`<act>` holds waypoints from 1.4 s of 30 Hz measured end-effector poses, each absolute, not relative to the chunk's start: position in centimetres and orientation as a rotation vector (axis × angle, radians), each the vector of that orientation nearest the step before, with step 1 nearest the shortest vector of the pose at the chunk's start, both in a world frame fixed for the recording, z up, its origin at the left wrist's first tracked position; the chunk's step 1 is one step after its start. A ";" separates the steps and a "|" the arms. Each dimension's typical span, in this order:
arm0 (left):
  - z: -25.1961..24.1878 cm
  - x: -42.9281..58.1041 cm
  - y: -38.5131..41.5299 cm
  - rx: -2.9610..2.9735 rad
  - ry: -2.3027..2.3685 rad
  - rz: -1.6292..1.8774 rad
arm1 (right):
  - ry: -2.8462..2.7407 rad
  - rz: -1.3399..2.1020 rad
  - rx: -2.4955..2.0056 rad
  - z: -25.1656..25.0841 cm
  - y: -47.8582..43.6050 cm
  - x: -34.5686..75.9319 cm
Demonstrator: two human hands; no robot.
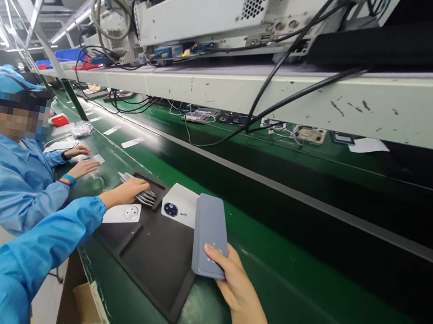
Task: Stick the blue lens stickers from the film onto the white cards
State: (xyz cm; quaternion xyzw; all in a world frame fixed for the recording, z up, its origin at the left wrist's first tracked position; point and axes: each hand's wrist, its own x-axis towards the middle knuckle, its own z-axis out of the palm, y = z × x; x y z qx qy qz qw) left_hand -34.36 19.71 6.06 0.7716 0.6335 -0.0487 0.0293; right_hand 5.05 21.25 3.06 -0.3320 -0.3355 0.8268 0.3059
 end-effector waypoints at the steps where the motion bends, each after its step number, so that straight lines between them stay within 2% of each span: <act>1: 5.6 -34.4 19.0 2.373 1.984 -0.154 | -0.890 2.197 -0.867 2.8 21.3 5.0; 7: 3.1 -34.9 16.0 2.290 2.099 -0.194 | -0.855 2.244 -0.838 0.6 21.3 4.6; 18: 1.3 -36.0 16.0 2.266 2.141 -0.102 | -0.816 2.287 -0.960 -1.6 21.8 4.8; 32: 4.1 -35.0 16.4 2.254 2.107 -0.228 | -0.810 2.339 -0.906 -2.0 22.1 4.5; 42: 6.6 -35.3 20.7 2.298 2.048 -0.209 | -0.841 2.343 -0.848 -2.4 22.2 4.4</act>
